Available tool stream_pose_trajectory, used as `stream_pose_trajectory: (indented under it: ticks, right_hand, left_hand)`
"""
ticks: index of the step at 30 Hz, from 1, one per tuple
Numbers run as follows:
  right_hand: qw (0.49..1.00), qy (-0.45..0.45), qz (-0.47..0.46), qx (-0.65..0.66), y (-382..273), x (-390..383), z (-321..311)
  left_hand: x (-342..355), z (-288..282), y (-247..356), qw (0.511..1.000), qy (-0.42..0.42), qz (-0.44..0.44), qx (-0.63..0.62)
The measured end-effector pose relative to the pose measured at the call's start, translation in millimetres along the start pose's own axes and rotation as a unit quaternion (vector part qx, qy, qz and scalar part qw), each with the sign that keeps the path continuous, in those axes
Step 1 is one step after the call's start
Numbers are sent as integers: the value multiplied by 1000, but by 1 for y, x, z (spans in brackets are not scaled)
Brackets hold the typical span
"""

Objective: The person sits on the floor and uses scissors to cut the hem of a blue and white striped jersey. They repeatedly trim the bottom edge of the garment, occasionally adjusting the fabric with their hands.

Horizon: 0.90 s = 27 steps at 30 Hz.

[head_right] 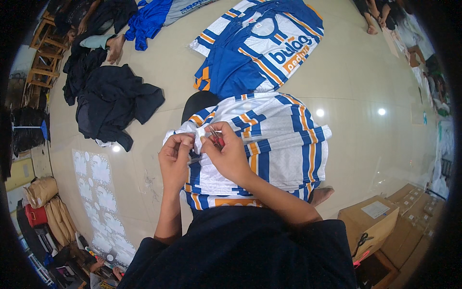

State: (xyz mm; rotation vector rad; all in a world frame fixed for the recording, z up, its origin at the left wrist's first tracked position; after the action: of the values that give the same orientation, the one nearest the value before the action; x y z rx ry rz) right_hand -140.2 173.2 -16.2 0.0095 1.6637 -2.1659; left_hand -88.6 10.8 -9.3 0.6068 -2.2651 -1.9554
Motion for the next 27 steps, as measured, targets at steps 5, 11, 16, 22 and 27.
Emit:
stream_pose_trajectory:
  ticks: [5, 11, 16, 22, 27]
  right_hand:
    - [1000, 12, 7, -7, 6, -1, -3]
    - [979, 58, 139, 139, 17, -5, -19]
    - [940, -24, 223, 258, 18, -13, -9]
    - [923, -55, 273, 265, 27, -15, 1]
    - [919, -52, 294, 259, 34, -16, -1]
  left_hand:
    - [0, 6, 6, 999, 32, 19, -6]
    - [6, -3, 19, 973, 76, 110, 186]
    - [6, 7, 51, 931, 65, 219, 284]
    - [7, 8, 41, 930, 47, 205, 300]
    - [6, 9, 42, 930, 59, 210, 295]
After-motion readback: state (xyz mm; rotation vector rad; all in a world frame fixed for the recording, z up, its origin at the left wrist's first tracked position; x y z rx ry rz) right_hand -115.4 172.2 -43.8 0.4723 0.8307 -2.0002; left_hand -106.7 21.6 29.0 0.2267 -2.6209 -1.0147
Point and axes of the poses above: each hand's wrist, its own x-axis towards the middle knuckle, its own z-axis out of the palm, y = z × x, the point moved 8 cm from there along x, towards the middle knuckle, and after that the axes turned 10 degrees about x, right-handed, at the moved point
